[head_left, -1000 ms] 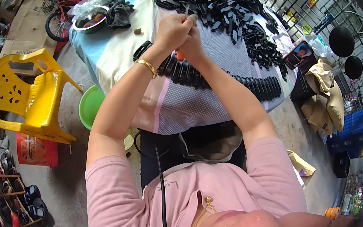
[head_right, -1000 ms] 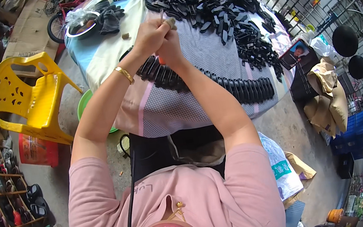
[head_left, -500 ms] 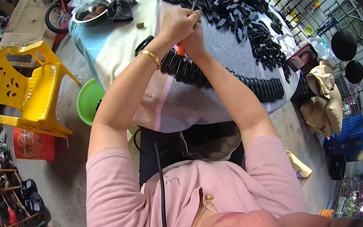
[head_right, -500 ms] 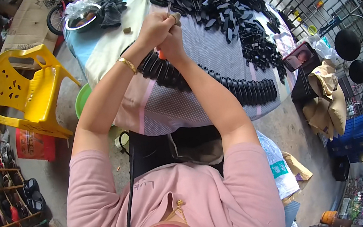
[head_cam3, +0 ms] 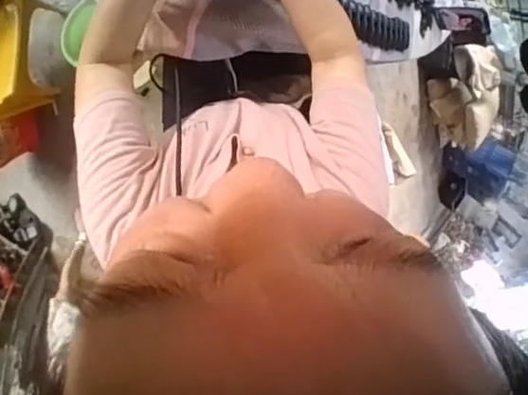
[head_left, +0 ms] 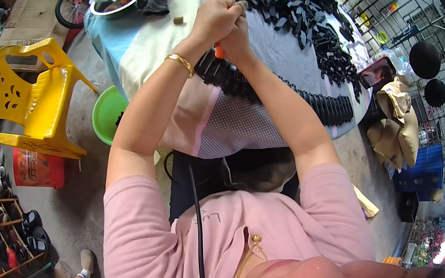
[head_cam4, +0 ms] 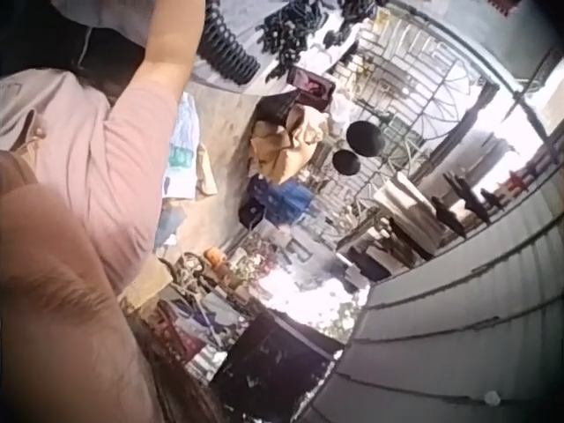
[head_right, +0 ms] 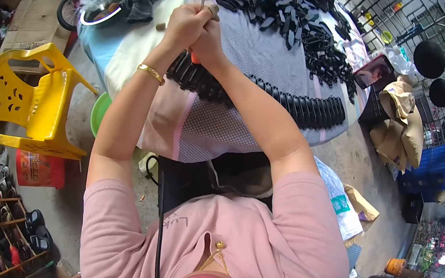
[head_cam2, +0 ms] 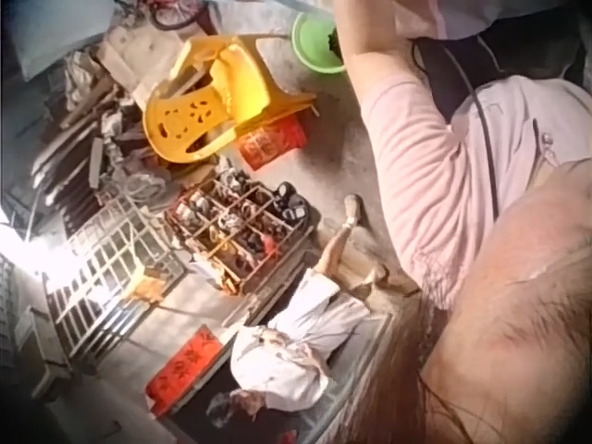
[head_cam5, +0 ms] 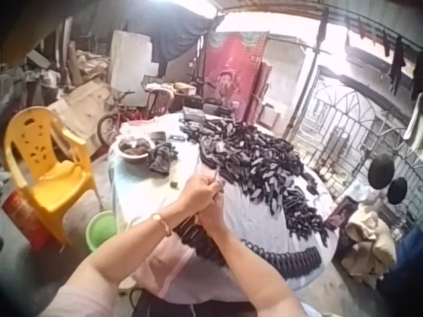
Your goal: Assembling small black plastic components by fitting them together manually.
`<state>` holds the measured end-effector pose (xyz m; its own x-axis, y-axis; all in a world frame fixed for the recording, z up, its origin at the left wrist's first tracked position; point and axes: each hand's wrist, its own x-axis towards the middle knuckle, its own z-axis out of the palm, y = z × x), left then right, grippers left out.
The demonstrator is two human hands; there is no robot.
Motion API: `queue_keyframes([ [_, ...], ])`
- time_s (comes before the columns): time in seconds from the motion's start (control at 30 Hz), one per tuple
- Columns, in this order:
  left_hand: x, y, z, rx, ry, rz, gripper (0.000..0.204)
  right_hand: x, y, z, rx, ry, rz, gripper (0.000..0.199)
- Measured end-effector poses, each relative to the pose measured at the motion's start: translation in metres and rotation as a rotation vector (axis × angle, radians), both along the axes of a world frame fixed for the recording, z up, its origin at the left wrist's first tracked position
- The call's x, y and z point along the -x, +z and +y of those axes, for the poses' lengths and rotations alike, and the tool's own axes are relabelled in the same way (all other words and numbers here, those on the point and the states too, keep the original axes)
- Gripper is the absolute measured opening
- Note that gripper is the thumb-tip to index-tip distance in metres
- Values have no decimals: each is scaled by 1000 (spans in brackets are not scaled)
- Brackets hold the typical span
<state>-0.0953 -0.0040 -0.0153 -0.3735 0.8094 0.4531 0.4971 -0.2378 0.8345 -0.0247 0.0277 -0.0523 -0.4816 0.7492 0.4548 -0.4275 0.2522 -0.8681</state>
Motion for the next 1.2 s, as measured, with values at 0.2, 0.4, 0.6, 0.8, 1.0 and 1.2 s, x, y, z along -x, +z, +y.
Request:
queue_keyframes([
  [0.2, 8, 11, 2, 12, -1, 2, 27, 10, 10, 2, -9, 7, 20, 14],
  [0.4, 3, 8, 4, -54, -7, 16, 26, 15, -5, 10, -20, 30, 161, 11],
  [0.6, 21, 4, -1, 80, -61, -195, 26, 19, 13, -5, -17, -40, -2, 26],
  [0.8, 28, 8, -4, 9, -15, -64, 28, 28, 12, -4, -48, -48, 37, 28],
  [1.0, 26, -4, 0, -159, -129, -291, 23, 36, -8, 12, -231, -160, -22, 24],
  [1.2, 26, 10, -4, 56, -20, -148, 25, 32, 10, 3, 41, 15, -4, 24],
])
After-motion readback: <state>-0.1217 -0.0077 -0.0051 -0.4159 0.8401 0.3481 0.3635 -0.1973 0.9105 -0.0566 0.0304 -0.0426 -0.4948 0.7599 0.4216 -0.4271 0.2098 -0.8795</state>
